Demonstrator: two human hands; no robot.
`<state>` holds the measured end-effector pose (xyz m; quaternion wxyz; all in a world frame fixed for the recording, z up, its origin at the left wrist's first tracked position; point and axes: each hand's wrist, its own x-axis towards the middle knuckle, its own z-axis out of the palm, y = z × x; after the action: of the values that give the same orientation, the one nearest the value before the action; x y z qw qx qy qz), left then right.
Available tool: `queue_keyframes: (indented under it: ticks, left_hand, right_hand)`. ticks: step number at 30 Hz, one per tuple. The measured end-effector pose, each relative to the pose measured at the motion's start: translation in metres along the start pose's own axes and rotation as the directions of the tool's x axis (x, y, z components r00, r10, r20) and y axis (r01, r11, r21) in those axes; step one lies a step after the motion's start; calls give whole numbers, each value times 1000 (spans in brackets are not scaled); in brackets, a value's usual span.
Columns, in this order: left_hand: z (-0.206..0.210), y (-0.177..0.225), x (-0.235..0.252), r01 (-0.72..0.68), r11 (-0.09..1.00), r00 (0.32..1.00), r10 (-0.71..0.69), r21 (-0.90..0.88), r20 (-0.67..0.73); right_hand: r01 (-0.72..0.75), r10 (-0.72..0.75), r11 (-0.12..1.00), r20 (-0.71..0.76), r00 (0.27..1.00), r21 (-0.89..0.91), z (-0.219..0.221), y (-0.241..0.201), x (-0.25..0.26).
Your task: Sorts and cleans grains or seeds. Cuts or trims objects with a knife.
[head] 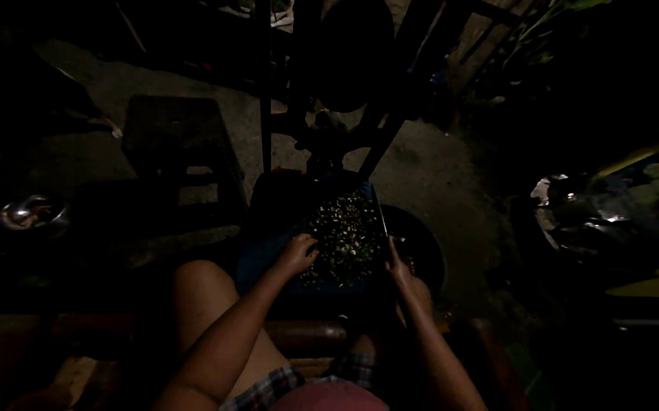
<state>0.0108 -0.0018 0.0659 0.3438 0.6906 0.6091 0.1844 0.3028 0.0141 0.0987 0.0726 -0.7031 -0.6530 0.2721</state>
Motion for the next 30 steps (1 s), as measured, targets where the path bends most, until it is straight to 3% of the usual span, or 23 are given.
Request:
queue_keyframes:
  ticks: [3, 8, 11, 14, 19, 24, 30]
  left_hand:
    - [0, -1, 0, 8, 1000, 1000, -8, -6, 13]
    - [1, 0, -1, 7, 1000, 1000, -7, -6, 8]
    - [-1, 2, 0, 10, 1000, 1000, -10, 13, 22]
    - [-1, 1, 0, 5, 1000, 1000, -5, 12, 19]
    - [-2, 2, -2, 24, 1000, 999, -24, 9, 34]
    - [-4, 2, -2, 14, 1000, 999, -15, 14, 39]
    - [-4, 4, -2, 19, 1000, 999, -20, 22, 50]
  right_hand:
    - [1, -1, 1000, 50, 999, -11, -14, -2, 9]
    - [63, -56, 997, -147, 987, 44, -20, -3, 9]
    - [22, -21, 999, 11, 1000, -30, -2, 7, 18]
    - [4, -1, 999, 58, 998, -45, -16, -2, 16]
    - [52, -48, 999, -183, 982, 15, -14, 0, 10]
    - [-16, 17, 999, 23, 1000, -41, -7, 4, 9]
    - [58, -58, 998, -145, 988, -4, -17, -11, -2]
